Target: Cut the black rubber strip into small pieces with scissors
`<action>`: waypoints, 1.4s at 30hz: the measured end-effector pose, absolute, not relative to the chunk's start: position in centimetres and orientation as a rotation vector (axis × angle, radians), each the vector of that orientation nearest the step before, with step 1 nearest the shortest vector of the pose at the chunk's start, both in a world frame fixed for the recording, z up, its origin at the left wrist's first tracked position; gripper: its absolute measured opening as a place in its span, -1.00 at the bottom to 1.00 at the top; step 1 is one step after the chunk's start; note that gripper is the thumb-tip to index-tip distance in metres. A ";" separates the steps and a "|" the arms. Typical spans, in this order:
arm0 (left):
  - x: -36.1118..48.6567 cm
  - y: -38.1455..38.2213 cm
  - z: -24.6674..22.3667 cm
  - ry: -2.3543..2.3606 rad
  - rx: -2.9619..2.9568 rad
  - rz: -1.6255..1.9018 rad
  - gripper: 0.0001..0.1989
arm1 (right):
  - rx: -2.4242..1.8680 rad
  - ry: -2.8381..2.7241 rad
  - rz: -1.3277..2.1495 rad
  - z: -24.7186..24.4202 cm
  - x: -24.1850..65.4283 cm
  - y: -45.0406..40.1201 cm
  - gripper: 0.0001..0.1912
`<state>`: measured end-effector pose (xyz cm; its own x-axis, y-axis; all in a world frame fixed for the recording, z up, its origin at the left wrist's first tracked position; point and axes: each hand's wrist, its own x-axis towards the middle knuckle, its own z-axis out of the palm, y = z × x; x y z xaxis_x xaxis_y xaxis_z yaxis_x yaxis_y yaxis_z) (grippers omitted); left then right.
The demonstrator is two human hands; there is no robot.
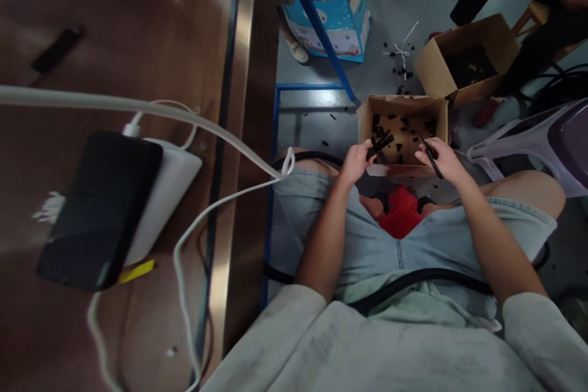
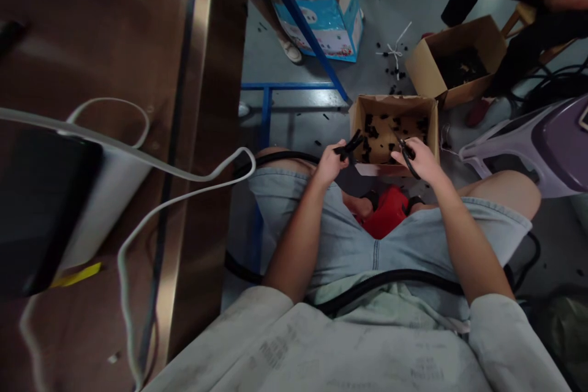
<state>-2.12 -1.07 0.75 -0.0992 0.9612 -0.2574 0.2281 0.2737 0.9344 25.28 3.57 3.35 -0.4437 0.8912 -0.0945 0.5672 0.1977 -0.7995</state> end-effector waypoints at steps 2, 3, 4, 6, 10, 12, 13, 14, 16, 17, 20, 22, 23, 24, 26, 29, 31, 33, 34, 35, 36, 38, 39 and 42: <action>-2.0 -0.8 0.5 1.620 1.145 0.924 -0.39 | -1.332 -2.124 1.009 3.8 24.3 3.3 -0.46; -1.9 -0.6 0.4 1.656 1.153 0.914 -0.39 | -1.325 -2.154 0.969 4.1 23.9 3.1 -0.46; -1.8 -0.5 0.2 1.686 1.165 0.905 -0.40 | -1.323 -2.192 0.933 4.5 23.5 3.0 -0.46; -1.6 -0.5 0.0 1.729 1.206 0.900 -0.40 | -1.347 -2.299 0.871 5.0 23.0 2.7 -0.47; -1.2 -0.8 -0.4 1.760 1.316 0.904 -0.41 | -1.468 -2.522 0.754 4.7 22.4 2.4 -0.48; -1.1 -1.0 -0.5 1.762 1.342 0.891 -0.39 | -1.508 -2.577 0.711 4.2 22.1 2.4 -0.48; -1.0 -1.1 -0.5 1.761 1.348 0.884 -0.38 | -1.516 -2.593 0.698 3.9 22.0 2.4 -0.48; -1.0 -1.1 -0.5 1.757 1.354 0.877 -0.38 | -1.513 -2.607 0.692 3.8 21.9 2.3 -0.48; -1.0 -1.2 -0.5 1.755 1.363 0.859 -0.36 | -1.480 -2.633 0.702 3.6 21.7 2.2 -0.46; -1.0 -1.2 -0.4 1.755 1.367 0.849 -0.36 | -1.458 -2.644 0.717 3.5 21.6 2.1 -0.45; -1.1 -1.1 -0.4 1.759 1.367 0.841 -0.37 | -1.434 -2.637 0.803 3.6 21.5 1.8 -0.44; -1.1 -1.1 -0.5 1.758 1.348 0.849 -0.37 | -1.449 -2.573 0.885 3.5 21.6 1.9 -0.45; -1.1 -1.0 -0.5 1.754 1.336 0.856 -0.37 | -1.449 -2.528 0.922 3.5 21.7 1.9 -0.46; -1.1 -1.0 -0.6 1.750 1.326 0.864 -0.38 | -1.437 -2.485 0.951 3.5 21.8 2.0 -0.46; -1.1 -0.9 -0.7 1.743 1.318 0.879 -0.38 | -1.394 -2.431 0.985 3.5 21.9 2.1 -0.47; -1.1 -0.8 -0.9 1.738 1.332 0.889 -0.39 | -1.377 -2.465 0.956 3.9 21.9 2.0 -0.45; -1.0 -0.8 -0.9 1.734 1.339 0.894 -0.39 | -1.431 -2.527 0.861 4.2 21.7 1.8 -0.42; -1.0 -0.8 -0.9 1.743 1.340 0.892 -0.37 | -1.491 -2.577 0.748 4.5 21.4 1.5 -0.38; -0.9 -0.8 -0.9 1.751 1.342 0.882 -0.36 | -1.513 -2.590 0.706 4.5 21.3 1.3 -0.36; -0.8 -0.9 -0.9 1.754 1.346 0.870 -0.35 | -1.531 -2.595 0.680 4.4 21.2 1.2 -0.35; -0.7 -0.9 -0.8 1.748 1.353 0.857 -0.33 | -1.547 -2.592 0.675 4.3 21.2 1.2 -0.34; -0.6 -1.1 -0.7 1.718 1.359 0.838 -0.30 | -1.563 -2.558 0.730 3.7 21.1 1.1 -0.34; -0.6 -1.2 -0.7 1.701 1.351 0.835 -0.29 | -1.553 -2.519 0.793 3.4 21.2 1.2 -0.35; -0.6 -1.4 -0.4 1.646 1.312 0.867 -0.24 | -1.471 -2.262 1.024 2.1 21.3 1.8 -0.35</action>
<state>-0.58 -1.40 -0.44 -0.1006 0.9769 -0.1885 0.3973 0.2132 0.8926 21.35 1.79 2.05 -0.4565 0.8756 -0.1577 0.6962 0.2412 -0.6761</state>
